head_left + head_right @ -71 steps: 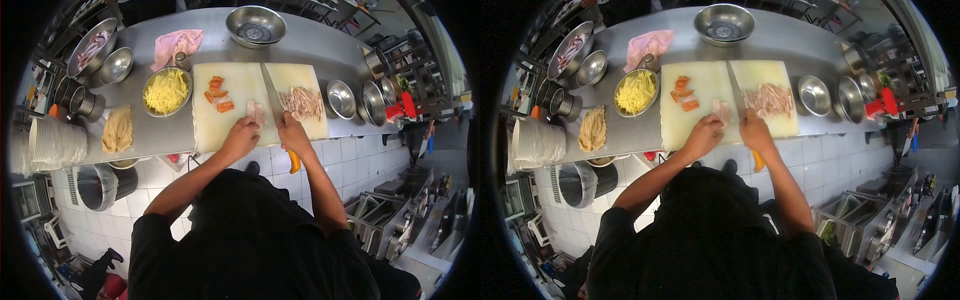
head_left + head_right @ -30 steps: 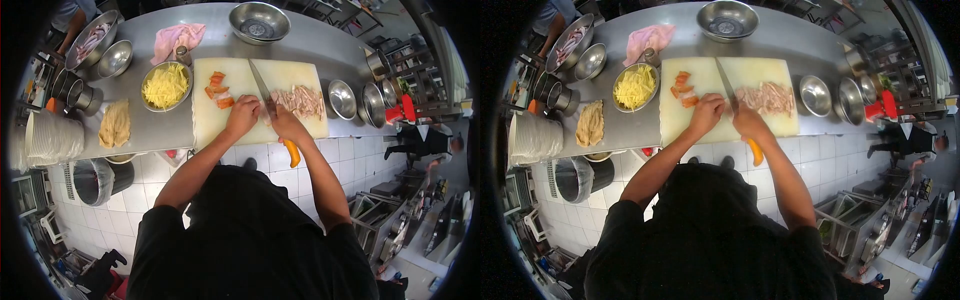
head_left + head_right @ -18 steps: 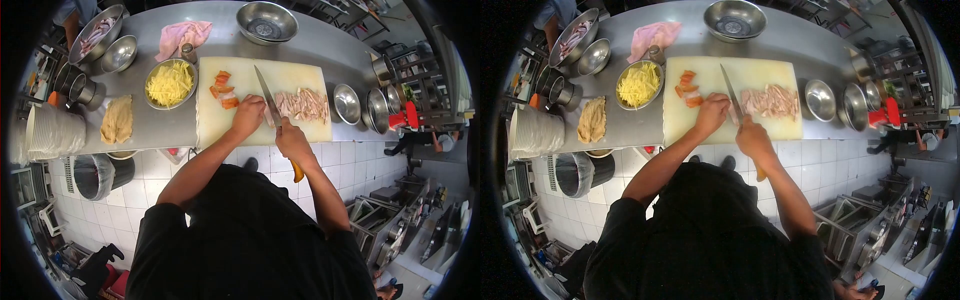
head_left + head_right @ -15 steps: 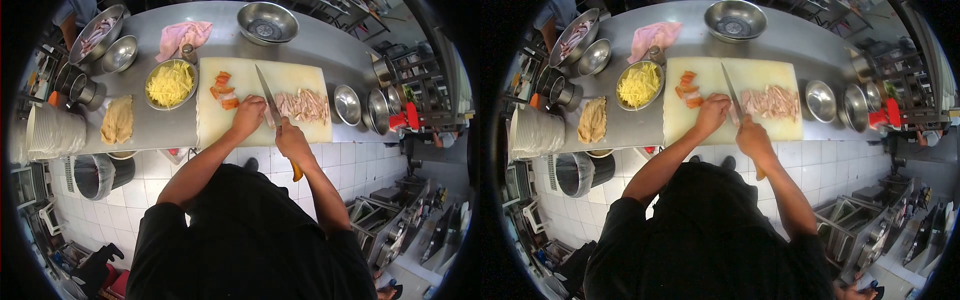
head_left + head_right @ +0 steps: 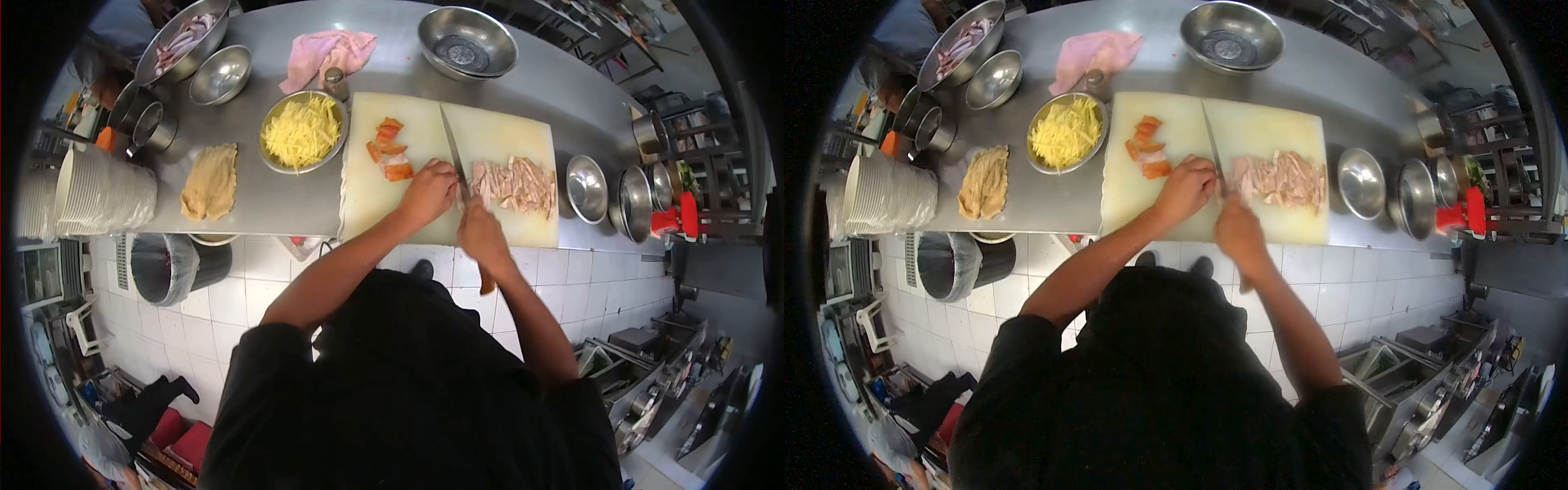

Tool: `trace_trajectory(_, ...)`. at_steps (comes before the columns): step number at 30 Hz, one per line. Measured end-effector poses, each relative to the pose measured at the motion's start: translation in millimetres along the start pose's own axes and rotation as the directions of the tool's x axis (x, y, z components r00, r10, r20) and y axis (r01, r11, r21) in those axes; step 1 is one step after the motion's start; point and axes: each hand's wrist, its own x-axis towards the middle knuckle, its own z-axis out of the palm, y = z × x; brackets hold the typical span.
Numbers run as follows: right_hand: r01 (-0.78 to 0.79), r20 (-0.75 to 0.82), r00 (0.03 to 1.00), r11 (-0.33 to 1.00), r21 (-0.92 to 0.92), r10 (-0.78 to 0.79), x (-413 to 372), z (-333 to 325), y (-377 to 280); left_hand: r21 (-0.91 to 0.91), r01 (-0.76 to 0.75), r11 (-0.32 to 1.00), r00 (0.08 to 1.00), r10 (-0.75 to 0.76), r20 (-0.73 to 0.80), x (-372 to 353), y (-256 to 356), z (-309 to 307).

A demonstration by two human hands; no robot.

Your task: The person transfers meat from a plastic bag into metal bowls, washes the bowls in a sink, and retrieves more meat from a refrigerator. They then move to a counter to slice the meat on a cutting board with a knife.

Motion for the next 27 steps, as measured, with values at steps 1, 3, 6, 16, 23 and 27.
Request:
trace_trajectory(1,0.005,-0.004,1.0,1.0,0.003,-0.005,13.4,-2.0,0.9,-0.001,0.014,1.0,0.999,-0.013,0.029,0.4,0.6,-3.3)
trace_trajectory(3,-0.003,0.069,0.998,0.989,0.148,-0.007,27.8,-12.0,-2.0,-0.003,0.018,1.0,0.995,-0.017,0.093,1.4,-1.4,-6.1)
trace_trajectory(6,-0.027,0.127,0.992,0.976,0.214,-0.001,28.8,-32.4,-11.7,0.006,-0.014,1.0,0.999,0.014,0.044,0.0,-3.1,-4.2)
trace_trajectory(16,0.05,0.011,0.999,0.991,0.121,-0.052,3.1,-25.8,1.0,-0.008,0.083,0.997,0.996,-0.083,-0.018,-4.0,5.9,-14.7)
trace_trajectory(23,-0.009,0.027,1.0,0.995,0.102,0.007,0.3,-11.9,4.3,0.018,0.074,0.997,0.997,-0.073,-0.038,-1.8,1.7,-1.2)
trace_trajectory(27,-0.002,0.005,1.0,0.999,0.045,0.002,-0.6,-11.8,-2.0,0.041,0.073,0.997,0.997,-0.072,-0.018,0.5,1.8,1.8)
